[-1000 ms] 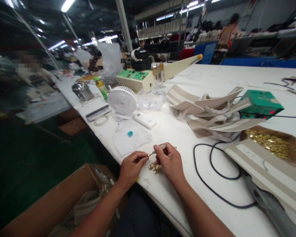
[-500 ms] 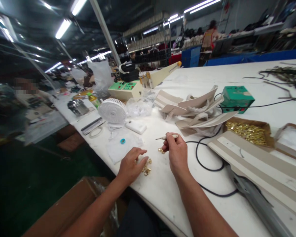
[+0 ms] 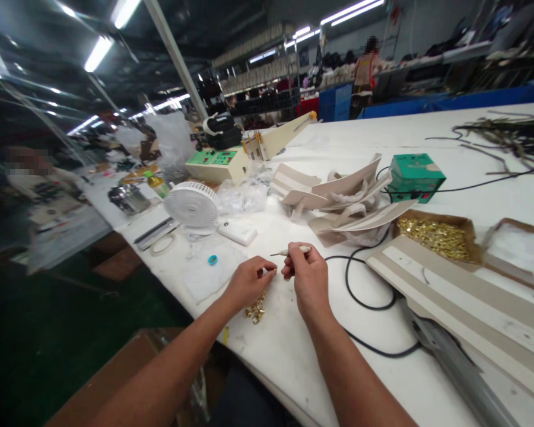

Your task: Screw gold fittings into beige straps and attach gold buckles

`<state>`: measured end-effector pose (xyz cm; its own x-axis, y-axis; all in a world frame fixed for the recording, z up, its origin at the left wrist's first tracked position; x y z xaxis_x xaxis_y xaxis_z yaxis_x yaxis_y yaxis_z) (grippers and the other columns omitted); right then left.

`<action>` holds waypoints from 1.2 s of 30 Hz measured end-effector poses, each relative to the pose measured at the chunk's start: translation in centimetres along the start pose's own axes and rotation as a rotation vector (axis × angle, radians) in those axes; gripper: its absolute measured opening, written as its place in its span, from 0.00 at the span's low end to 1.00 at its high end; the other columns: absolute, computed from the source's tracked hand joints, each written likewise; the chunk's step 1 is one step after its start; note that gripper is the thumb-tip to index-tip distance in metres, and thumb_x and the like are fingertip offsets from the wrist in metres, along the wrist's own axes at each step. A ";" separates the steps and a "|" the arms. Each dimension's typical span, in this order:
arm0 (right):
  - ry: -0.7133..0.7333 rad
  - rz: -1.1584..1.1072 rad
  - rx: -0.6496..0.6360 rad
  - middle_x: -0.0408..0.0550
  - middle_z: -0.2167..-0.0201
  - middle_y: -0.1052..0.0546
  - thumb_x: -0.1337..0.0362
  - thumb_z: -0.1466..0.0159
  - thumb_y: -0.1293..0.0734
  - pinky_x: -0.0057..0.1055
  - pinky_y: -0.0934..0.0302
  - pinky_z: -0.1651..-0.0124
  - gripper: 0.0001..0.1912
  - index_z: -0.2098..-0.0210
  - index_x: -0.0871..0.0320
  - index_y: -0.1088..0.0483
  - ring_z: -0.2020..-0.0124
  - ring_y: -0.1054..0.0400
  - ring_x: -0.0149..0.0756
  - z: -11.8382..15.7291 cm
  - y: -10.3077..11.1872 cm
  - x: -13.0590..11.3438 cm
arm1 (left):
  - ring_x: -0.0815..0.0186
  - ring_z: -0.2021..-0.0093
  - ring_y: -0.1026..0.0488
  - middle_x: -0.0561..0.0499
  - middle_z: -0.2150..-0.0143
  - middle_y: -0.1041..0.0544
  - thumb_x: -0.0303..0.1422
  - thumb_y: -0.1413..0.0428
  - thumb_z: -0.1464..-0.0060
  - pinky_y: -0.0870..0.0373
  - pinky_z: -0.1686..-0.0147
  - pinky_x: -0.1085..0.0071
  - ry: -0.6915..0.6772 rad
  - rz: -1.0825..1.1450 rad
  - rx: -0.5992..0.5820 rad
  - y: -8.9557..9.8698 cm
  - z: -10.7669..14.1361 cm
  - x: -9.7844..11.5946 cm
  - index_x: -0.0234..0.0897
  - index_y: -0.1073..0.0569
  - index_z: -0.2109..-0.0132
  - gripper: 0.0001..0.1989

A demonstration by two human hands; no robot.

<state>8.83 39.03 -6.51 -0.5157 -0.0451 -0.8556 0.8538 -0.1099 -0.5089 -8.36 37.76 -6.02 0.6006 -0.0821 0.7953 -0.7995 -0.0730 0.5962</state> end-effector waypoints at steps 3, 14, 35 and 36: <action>-0.039 0.066 -0.044 0.41 0.75 0.25 0.51 0.38 0.25 0.28 0.36 0.75 0.16 0.63 0.57 0.26 0.78 0.31 0.31 0.8 -0.7 0.5 | 0.68 0.75 0.32 0.52 0.73 0.22 0.41 0.36 0.45 0.36 0.73 0.72 0.149 0.211 0.104 2.0 1.9 -2.1 0.38 0.17 0.60 0.12; 0.007 0.468 -0.278 0.45 0.75 0.21 0.46 0.35 0.28 0.31 0.33 0.69 0.19 0.60 0.57 0.23 0.76 0.28 0.36 4.8 -4.0 2.4 | 0.74 0.78 0.35 0.55 0.75 0.24 0.42 0.31 0.53 0.43 0.78 0.77 0.341 0.709 0.241 3.9 7.5 -5.6 0.35 0.19 0.59 0.17; 0.024 0.491 -0.286 0.46 0.74 0.21 0.47 0.36 0.28 0.30 0.32 0.70 0.19 0.60 0.58 0.24 0.76 0.28 0.35 4.9 -4.3 1.9 | 0.75 0.76 0.34 0.54 0.70 0.21 0.40 0.30 0.51 0.37 0.74 0.77 0.301 0.748 0.248 3.5 7.3 -5.6 0.36 0.18 0.59 0.16; 0.022 0.490 -0.289 0.46 0.74 0.21 0.47 0.36 0.28 0.30 0.32 0.70 0.19 0.60 0.58 0.24 0.76 0.28 0.35 4.9 -4.3 2.0 | 0.75 0.76 0.34 0.54 0.70 0.21 0.40 0.31 0.51 0.37 0.74 0.77 0.298 0.741 0.247 3.5 7.3 -5.6 0.36 0.18 0.59 0.15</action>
Point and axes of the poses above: each hand's wrist, its own z-axis away from the middle knuckle, its own y-axis out of the back of the hand, x = y × z, the point moved 7 cm from there along -z, towards the middle knuckle
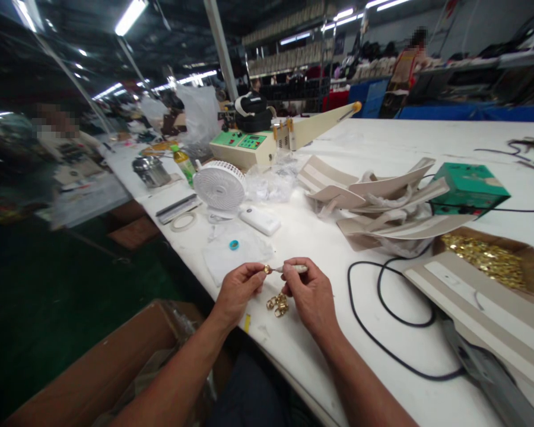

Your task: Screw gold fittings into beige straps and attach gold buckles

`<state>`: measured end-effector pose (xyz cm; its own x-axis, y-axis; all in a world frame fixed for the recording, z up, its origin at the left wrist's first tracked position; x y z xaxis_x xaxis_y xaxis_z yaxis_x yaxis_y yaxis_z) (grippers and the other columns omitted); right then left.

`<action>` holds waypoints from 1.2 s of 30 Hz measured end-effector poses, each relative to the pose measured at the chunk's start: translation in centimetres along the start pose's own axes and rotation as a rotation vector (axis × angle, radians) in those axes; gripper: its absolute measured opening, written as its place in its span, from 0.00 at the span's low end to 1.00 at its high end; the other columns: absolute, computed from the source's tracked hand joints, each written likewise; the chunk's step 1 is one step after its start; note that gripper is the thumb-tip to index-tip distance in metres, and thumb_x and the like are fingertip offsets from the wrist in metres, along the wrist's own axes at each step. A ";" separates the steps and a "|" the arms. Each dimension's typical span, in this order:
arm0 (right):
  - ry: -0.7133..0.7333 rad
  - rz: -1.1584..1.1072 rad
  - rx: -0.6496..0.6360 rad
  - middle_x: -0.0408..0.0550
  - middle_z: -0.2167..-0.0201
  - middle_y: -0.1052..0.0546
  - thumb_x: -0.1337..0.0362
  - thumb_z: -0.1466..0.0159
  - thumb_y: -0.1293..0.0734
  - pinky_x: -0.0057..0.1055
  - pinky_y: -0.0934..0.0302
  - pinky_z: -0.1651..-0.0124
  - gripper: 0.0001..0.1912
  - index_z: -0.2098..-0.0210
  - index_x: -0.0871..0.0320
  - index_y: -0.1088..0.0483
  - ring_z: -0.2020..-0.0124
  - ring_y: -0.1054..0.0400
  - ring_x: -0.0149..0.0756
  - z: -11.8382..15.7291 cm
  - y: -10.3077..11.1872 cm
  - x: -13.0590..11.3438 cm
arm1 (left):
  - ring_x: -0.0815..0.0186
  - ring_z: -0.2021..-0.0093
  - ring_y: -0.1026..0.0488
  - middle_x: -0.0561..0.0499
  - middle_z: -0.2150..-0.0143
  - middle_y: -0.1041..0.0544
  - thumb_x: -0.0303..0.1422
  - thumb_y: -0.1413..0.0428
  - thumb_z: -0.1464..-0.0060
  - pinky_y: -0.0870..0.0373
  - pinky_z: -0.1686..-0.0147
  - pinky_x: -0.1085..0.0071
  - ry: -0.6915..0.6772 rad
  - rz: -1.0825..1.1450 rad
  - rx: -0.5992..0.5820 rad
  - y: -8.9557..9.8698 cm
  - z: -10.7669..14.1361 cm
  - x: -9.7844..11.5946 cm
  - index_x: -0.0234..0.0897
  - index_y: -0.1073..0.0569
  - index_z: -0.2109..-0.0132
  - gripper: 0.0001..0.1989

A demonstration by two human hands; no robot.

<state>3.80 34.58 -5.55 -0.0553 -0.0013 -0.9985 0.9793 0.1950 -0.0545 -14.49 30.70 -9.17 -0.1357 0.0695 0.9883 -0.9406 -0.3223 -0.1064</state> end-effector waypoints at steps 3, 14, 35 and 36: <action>-0.001 0.003 -0.020 0.45 0.75 0.22 0.46 0.35 0.29 0.30 0.32 0.70 0.20 0.59 0.58 0.25 0.76 0.28 0.35 -0.1 -0.1 0.2 | 0.75 0.76 0.34 0.54 0.70 0.21 0.40 0.32 0.50 0.37 0.73 0.77 -0.010 -0.028 0.004 0.0 0.0 0.0 0.36 0.18 0.59 0.15; -0.069 -0.029 -0.159 0.44 0.75 0.21 0.41 0.34 0.31 0.31 0.32 0.70 0.24 0.63 0.57 0.27 0.76 0.25 0.37 -0.8 0.2 0.8 | 0.70 0.73 0.31 0.55 0.74 0.23 0.36 0.35 0.46 0.35 0.70 0.74 -0.155 -0.325 0.025 -0.2 1.8 2.5 0.37 0.16 0.60 0.09; -0.020 -0.415 0.267 0.38 0.80 0.28 0.51 0.44 0.22 0.25 0.38 0.74 0.19 0.61 0.57 0.22 0.78 0.34 0.29 -3.8 8.5 -0.2 | 0.64 0.63 0.24 0.52 0.60 0.18 0.31 0.40 0.42 0.31 0.58 0.67 -0.341 -1.217 -0.133 -5.1 0.8 4.8 0.42 0.19 0.58 0.06; -0.022 -0.421 0.265 0.38 0.80 0.28 0.51 0.44 0.21 0.25 0.37 0.74 0.19 0.60 0.57 0.22 0.79 0.34 0.29 -3.9 8.5 -0.2 | 0.62 0.60 0.24 0.51 0.58 0.19 0.32 0.40 0.41 0.31 0.55 0.67 -0.363 -1.246 -0.144 -6.0 0.6 5.0 0.42 0.19 0.58 0.06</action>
Point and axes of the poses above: each hand's wrist, its own z-axis away from the middle knuckle, its own y-axis out of the back of the hand, x = y × z, the point moved 7 cm from there along -z, towards the middle knuckle
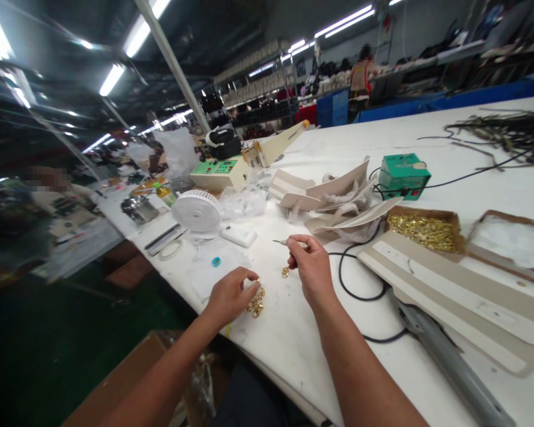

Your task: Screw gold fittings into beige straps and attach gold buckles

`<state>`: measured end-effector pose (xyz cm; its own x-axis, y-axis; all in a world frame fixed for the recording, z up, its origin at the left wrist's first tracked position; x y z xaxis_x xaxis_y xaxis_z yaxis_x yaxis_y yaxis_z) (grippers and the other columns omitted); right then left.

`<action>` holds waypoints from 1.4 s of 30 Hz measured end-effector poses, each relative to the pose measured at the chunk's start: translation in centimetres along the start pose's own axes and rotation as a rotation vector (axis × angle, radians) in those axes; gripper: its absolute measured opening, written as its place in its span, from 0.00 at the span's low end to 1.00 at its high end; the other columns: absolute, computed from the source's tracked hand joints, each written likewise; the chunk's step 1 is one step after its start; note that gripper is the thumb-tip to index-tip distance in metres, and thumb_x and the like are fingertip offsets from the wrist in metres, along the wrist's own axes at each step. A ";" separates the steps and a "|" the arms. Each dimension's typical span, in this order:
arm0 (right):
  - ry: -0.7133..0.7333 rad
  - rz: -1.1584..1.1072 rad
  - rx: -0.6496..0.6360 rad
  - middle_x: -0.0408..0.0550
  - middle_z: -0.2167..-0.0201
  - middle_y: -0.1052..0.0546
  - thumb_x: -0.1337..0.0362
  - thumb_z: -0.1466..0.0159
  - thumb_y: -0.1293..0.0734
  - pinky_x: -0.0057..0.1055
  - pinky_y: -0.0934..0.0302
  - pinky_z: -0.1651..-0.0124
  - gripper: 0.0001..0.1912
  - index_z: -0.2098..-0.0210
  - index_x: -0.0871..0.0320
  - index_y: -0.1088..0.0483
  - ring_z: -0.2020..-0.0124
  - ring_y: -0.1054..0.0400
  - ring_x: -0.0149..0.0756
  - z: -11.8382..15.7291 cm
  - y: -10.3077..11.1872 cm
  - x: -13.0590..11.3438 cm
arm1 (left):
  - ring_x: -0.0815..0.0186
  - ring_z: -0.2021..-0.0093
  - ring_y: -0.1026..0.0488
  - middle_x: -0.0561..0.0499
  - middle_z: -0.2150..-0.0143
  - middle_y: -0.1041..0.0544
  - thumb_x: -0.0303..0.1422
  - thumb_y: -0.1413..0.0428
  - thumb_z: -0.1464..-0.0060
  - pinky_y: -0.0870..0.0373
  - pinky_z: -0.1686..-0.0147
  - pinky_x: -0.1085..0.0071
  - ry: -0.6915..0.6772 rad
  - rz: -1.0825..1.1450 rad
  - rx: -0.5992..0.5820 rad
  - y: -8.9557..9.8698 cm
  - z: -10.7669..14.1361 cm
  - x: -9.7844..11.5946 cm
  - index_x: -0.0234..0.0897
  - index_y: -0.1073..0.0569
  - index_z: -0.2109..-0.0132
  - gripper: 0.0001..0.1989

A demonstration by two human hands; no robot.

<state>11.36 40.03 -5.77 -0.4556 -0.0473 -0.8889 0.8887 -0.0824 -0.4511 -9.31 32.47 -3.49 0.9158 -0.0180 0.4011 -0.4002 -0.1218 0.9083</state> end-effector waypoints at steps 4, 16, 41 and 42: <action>-0.018 -0.020 0.004 0.39 0.79 0.28 0.51 0.46 0.21 0.26 0.37 0.75 0.21 0.60 0.58 0.22 0.79 0.34 0.30 -0.2 -0.2 0.2 | 0.58 0.54 0.23 0.50 0.58 0.19 0.39 0.39 0.39 0.31 0.55 0.66 -0.078 -0.087 -0.053 -1.4 -2.0 2.9 0.42 0.20 0.63 0.07; -0.049 -0.031 0.023 0.38 0.79 0.29 0.51 0.45 0.20 0.25 0.38 0.75 0.20 0.60 0.58 0.23 0.78 0.35 0.29 -0.6 0.1 1.0 | 0.56 0.54 0.21 0.47 0.55 0.19 0.36 0.40 0.38 0.30 0.58 0.66 -0.152 -0.113 -0.150 -5.5 -5.1 4.3 0.44 0.18 0.55 0.08; 0.146 0.195 -0.059 0.41 0.78 0.26 0.54 0.42 0.20 0.27 0.39 0.74 0.19 0.57 0.57 0.21 0.78 0.34 0.31 0.3 -4.1 0.2 | 0.54 0.54 0.21 0.45 0.53 0.21 0.40 0.43 0.37 0.27 0.60 0.64 -0.315 0.031 -0.277 -4.7 -4.7 1.4 0.44 0.18 0.53 0.11; 0.156 0.203 -0.069 0.41 0.78 0.26 0.54 0.42 0.20 0.27 0.39 0.74 0.18 0.57 0.57 0.22 0.78 0.34 0.31 0.2 -4.7 -0.2 | 0.54 0.55 0.21 0.45 0.53 0.20 0.40 0.44 0.36 0.28 0.60 0.64 -0.309 0.035 -0.287 -4.7 -5.0 1.3 0.44 0.18 0.53 0.12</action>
Point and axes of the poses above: each hand's wrist, its own z-axis away from the middle knuckle, its own y-axis out of the back of the hand, x = y × z, the point moved 7 cm from there along -z, towards the middle knuckle
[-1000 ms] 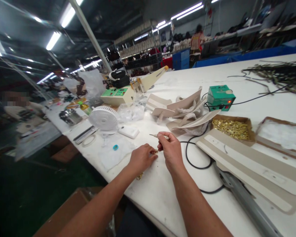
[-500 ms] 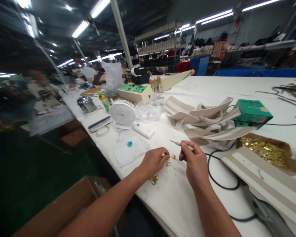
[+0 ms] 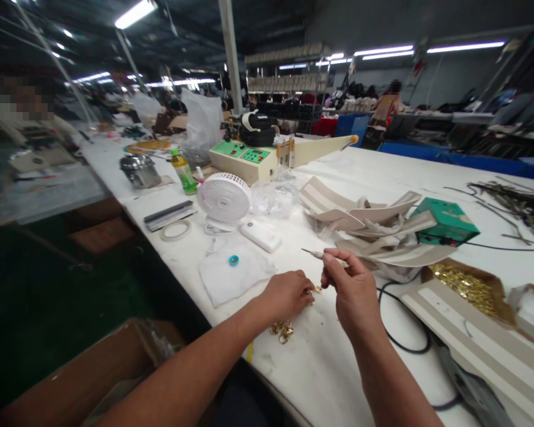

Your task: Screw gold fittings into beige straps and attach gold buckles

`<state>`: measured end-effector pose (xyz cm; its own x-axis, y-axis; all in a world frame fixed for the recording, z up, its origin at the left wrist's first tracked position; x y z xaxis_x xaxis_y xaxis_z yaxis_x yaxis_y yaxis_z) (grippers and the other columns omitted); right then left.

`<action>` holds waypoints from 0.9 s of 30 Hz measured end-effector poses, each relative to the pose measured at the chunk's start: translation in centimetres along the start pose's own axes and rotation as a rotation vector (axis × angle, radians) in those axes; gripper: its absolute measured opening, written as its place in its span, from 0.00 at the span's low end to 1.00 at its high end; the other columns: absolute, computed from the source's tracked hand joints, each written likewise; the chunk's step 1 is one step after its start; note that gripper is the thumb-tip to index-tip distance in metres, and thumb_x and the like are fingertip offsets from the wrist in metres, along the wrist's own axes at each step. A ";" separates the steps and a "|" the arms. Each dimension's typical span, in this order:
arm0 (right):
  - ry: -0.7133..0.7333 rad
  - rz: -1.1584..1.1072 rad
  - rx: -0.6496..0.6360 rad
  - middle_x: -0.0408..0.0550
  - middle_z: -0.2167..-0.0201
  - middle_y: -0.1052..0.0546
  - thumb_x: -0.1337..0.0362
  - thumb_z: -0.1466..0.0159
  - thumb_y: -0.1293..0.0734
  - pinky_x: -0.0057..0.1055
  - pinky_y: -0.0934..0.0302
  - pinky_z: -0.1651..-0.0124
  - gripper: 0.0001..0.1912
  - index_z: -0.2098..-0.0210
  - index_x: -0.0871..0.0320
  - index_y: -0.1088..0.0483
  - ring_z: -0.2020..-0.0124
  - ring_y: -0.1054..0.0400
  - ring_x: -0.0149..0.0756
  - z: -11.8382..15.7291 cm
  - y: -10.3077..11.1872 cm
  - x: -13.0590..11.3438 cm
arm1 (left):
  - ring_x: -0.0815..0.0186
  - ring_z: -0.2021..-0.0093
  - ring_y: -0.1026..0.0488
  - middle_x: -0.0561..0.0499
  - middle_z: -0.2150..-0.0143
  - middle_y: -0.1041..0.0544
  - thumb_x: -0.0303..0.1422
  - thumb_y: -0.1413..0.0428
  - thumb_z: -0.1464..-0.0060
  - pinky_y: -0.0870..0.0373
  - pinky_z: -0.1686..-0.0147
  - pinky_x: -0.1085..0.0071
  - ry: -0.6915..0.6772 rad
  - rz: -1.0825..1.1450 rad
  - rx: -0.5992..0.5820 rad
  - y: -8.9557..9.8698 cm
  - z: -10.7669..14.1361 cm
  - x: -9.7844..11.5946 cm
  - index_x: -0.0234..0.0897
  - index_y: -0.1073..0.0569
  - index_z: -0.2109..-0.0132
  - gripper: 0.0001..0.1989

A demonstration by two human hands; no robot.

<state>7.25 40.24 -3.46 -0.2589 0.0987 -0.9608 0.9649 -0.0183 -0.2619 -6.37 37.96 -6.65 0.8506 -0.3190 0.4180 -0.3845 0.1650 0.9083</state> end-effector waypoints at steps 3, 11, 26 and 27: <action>0.025 0.012 -0.027 0.40 0.78 0.26 0.55 0.41 0.21 0.26 0.41 0.74 0.16 0.58 0.56 0.22 0.79 0.35 0.30 -0.6 -1.5 -1.2 | 0.54 0.56 0.20 0.45 0.53 0.20 0.40 0.47 0.34 0.29 0.62 0.64 -0.021 0.026 -0.043 0.0 -0.6 -0.6 0.45 0.17 0.53 0.14; 0.039 0.050 -0.065 0.39 0.78 0.28 0.54 0.40 0.22 0.27 0.41 0.74 0.15 0.59 0.55 0.22 0.78 0.36 0.30 -0.7 -3.2 -1.8 | 0.59 0.55 0.21 0.51 0.52 0.18 0.30 0.40 0.42 0.30 0.57 0.70 -0.146 0.085 -0.136 -0.3 -1.8 -1.6 0.50 0.16 0.56 0.11; 0.046 0.243 -0.252 0.41 0.78 0.26 0.50 0.40 0.23 0.29 0.38 0.71 0.20 0.56 0.57 0.21 0.77 0.33 0.32 -1.3 -10.0 -2.0 | 0.59 0.61 0.22 0.46 0.51 0.21 0.38 0.48 0.35 0.28 0.60 0.65 -0.001 0.241 0.187 3.4 2.8 -3.5 0.40 0.23 0.58 0.10; 0.027 0.262 -0.290 0.41 0.78 0.26 0.50 0.40 0.23 0.29 0.37 0.71 0.20 0.56 0.58 0.21 0.76 0.33 0.32 -1.3 -11.0 -1.7 | 0.60 0.60 0.23 0.46 0.52 0.21 0.36 0.48 0.35 0.28 0.59 0.65 0.034 0.262 0.235 4.0 4.0 -4.4 0.39 0.24 0.57 0.10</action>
<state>-2.92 41.53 1.16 -0.0048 0.1542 -0.9880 0.9714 0.2353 0.0321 -13.09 36.27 -4.77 0.7218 -0.2621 0.6405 -0.6603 0.0163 0.7508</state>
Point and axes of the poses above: each hand's wrist, its own z-axis away from the middle knuckle, its own y-axis out of the back of the hand, x = y × z, the point moved 7 cm from there along -z, towards the middle knuckle
